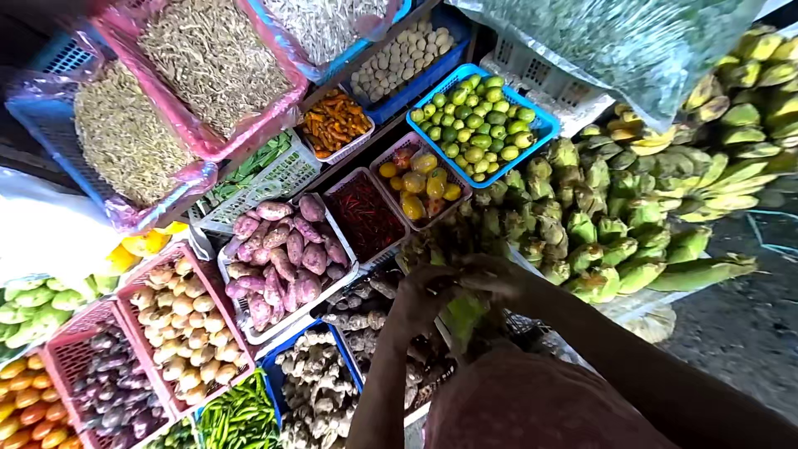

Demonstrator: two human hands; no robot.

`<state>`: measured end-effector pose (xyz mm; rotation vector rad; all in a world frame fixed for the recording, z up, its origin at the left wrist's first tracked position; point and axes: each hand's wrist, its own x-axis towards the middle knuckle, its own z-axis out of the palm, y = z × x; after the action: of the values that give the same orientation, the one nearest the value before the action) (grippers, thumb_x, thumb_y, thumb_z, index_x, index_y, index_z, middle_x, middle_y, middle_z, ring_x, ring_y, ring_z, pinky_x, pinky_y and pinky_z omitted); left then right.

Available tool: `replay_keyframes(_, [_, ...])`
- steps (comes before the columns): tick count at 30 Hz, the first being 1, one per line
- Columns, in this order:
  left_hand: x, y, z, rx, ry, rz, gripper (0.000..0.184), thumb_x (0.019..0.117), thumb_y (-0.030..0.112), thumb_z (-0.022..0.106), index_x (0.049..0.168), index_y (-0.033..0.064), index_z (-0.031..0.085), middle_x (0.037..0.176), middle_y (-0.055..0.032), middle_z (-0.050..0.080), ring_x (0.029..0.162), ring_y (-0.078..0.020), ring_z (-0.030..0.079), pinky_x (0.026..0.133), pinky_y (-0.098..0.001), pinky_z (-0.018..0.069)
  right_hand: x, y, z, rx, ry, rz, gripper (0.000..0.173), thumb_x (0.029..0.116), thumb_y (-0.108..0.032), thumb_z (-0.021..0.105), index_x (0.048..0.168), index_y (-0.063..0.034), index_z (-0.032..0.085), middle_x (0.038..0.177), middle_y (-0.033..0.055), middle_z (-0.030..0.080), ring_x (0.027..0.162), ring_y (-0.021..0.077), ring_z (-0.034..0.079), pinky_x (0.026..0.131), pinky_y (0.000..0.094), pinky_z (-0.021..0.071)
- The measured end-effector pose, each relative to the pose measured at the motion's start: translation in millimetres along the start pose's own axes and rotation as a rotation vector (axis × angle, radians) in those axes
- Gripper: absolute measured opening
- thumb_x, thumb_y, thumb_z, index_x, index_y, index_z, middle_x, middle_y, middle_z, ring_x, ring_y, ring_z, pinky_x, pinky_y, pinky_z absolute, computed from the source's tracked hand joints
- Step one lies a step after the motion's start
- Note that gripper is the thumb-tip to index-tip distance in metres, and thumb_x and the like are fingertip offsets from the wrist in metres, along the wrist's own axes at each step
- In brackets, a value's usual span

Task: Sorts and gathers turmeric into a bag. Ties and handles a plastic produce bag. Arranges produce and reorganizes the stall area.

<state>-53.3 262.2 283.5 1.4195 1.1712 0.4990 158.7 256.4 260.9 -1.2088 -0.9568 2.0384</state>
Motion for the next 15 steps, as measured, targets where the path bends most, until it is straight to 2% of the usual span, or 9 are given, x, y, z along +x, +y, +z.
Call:
replay_keyframes(2, [15, -11, -12, -0.202, -0.046, -0.058, 0.026, 0.0947, 0.006, 0.069, 0.119, -0.0038, 0.067, 0.101, -0.0050, 0.073, 0.082, -0.0055, 0.069, 0.075, -0.0233, 0.0587, 2, 1, -9, -0.021, -0.001, 0.060, 0.032, 0.0977, -0.009, 0.063, 0.129, -0.0048, 0.060, 0.106, 0.0028, 0.069, 0.082, 0.0069, 0.066, 0.071, 0.0229, 0.0570])
replay_keyframes(4, [36, -29, -28, -0.285, 0.021, -0.068, 0.025, 0.0986, 0.009, 0.064, 0.121, -0.0022, 0.066, 0.100, -0.0024, 0.073, 0.082, -0.0055, 0.068, 0.076, -0.0249, 0.0588, 5, 5, -23, -0.038, 0.021, 0.073, 0.032, 0.0951, -0.007, 0.065, 0.127, -0.0042, 0.061, 0.105, 0.0029, 0.070, 0.083, 0.0081, 0.068, 0.073, 0.0239, 0.0583])
replay_keyframes(7, [91, -52, -67, -0.238, 0.246, -0.130, 0.029, 0.1032, 0.018, 0.059, 0.127, 0.0011, 0.064, 0.103, -0.0072, 0.071, 0.086, -0.0122, 0.067, 0.075, -0.0311, 0.0586, 9, 12, -45, -0.034, 0.052, 0.083, 0.030, 0.0949, -0.008, 0.062, 0.125, -0.0061, 0.062, 0.105, 0.0015, 0.072, 0.086, 0.0092, 0.069, 0.077, 0.0265, 0.0592])
replay_keyframes(9, [135, -50, -100, -0.165, 0.394, -0.176, 0.032, 0.1052, 0.020, 0.058, 0.129, -0.0007, 0.061, 0.106, -0.0114, 0.069, 0.087, -0.0149, 0.067, 0.076, -0.0336, 0.0578, 12, 16, -55, -0.017, 0.082, 0.096, 0.030, 0.0943, -0.008, 0.060, 0.124, -0.0057, 0.062, 0.103, 0.0014, 0.073, 0.084, 0.0099, 0.070, 0.074, 0.0268, 0.0598])
replay_keyframes(12, [198, -33, -153, -0.090, 0.556, -0.166, 0.034, 0.1059, 0.020, 0.057, 0.132, -0.0027, 0.060, 0.112, -0.0159, 0.069, 0.091, -0.0176, 0.067, 0.083, -0.0366, 0.0564, 14, 18, -65, -0.013, 0.112, 0.117, 0.029, 0.0939, -0.008, 0.059, 0.123, -0.0039, 0.061, 0.100, 0.0017, 0.072, 0.082, 0.0109, 0.070, 0.073, 0.0284, 0.0598])
replay_keyframes(15, [263, -39, -209, -0.030, 0.747, -0.075, 0.032, 0.1032, 0.011, 0.058, 0.131, -0.0049, 0.058, 0.118, -0.0193, 0.067, 0.098, -0.0217, 0.067, 0.089, -0.0398, 0.0572, 15, 23, -75, -0.021, 0.078, 0.113, 0.024, 0.0936, -0.007, 0.059, 0.117, -0.0063, 0.065, 0.095, -0.0016, 0.075, 0.081, 0.0084, 0.070, 0.072, 0.0270, 0.0598])
